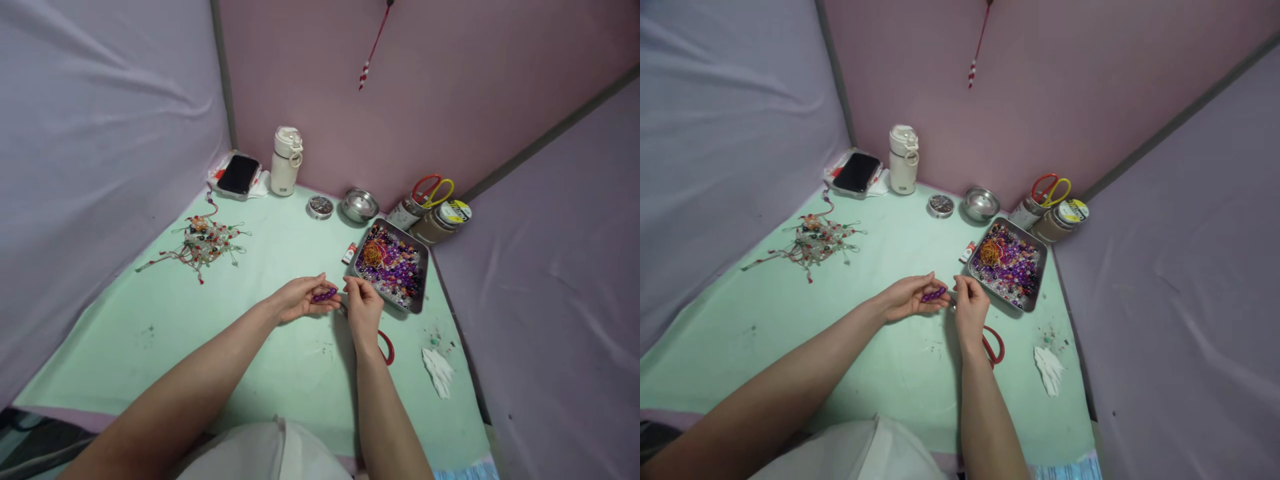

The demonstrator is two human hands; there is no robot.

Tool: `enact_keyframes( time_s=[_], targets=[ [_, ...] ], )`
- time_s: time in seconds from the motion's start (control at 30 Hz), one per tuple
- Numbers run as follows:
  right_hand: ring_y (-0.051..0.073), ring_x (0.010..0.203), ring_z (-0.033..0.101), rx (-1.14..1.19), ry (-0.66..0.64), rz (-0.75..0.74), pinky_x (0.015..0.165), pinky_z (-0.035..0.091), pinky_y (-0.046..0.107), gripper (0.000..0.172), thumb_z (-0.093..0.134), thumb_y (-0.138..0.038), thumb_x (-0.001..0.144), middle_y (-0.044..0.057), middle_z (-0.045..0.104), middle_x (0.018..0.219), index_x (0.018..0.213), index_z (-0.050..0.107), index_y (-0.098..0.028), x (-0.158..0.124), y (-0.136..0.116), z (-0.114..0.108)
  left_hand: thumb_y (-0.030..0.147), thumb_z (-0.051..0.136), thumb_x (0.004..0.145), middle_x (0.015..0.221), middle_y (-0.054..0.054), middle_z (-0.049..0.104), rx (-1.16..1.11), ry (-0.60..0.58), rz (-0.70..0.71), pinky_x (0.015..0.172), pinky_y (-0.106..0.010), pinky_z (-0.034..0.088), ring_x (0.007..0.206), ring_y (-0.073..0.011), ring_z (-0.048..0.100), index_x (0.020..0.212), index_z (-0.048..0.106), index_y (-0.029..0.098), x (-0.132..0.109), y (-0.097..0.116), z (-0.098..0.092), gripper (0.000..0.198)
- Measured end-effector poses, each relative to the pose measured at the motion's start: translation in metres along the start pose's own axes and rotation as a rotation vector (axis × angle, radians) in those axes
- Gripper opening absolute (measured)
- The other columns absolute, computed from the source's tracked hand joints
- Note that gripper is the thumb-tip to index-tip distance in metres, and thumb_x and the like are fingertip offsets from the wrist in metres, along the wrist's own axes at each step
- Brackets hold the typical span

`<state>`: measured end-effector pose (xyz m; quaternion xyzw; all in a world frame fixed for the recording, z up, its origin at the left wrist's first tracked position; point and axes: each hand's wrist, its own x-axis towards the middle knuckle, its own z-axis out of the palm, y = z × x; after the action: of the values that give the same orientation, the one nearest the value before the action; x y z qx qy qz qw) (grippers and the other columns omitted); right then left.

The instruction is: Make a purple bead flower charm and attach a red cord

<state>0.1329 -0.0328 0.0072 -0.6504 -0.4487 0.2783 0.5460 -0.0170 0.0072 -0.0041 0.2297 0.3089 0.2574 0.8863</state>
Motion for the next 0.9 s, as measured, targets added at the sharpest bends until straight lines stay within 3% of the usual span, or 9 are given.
enact_keyframes(
  time_s=[0.23,0.63,0.9],
  targets=[
    [0.015,0.065,0.052,-0.008,-0.043,0.03,0.066,0.042,0.027,0.028,0.06,-0.042,0.08,0.0,0.06,0.065,0.078,0.069,-0.016,-0.0012,-0.0001,-0.0006,0.032,0.059,0.089,0.079,-0.009,0.069,0.107,0.021,0.042,0.061,-0.022,0.051,0.066,-0.012,0.065,0.094,0.066,0.012,-0.0017,-0.0009,0.0049,0.022],
    [0.011,0.058,0.047,0.031,0.004,0.101,0.056,0.037,0.024,0.031,0.061,-0.044,0.08,-0.001,0.057,0.064,0.081,0.07,-0.015,-0.0017,-0.0021,-0.0016,0.049,0.047,0.092,0.09,-0.012,0.067,0.025,-0.094,-0.087,0.057,-0.021,0.047,0.068,-0.0118,0.06,0.102,0.07,0.013,0.0001,0.0027,-0.003,0.045],
    [0.01,0.055,0.043,0.037,-0.024,0.068,0.052,0.035,0.023,0.033,0.059,-0.046,0.081,-0.001,0.056,0.065,0.083,0.069,-0.015,-0.0036,-0.0002,-0.0025,0.038,0.059,0.087,0.078,-0.006,0.063,0.089,-0.017,0.017,0.054,-0.018,0.041,0.061,-0.007,0.054,0.096,0.07,0.014,0.0015,-0.0005,-0.0005,0.028]
  ],
)
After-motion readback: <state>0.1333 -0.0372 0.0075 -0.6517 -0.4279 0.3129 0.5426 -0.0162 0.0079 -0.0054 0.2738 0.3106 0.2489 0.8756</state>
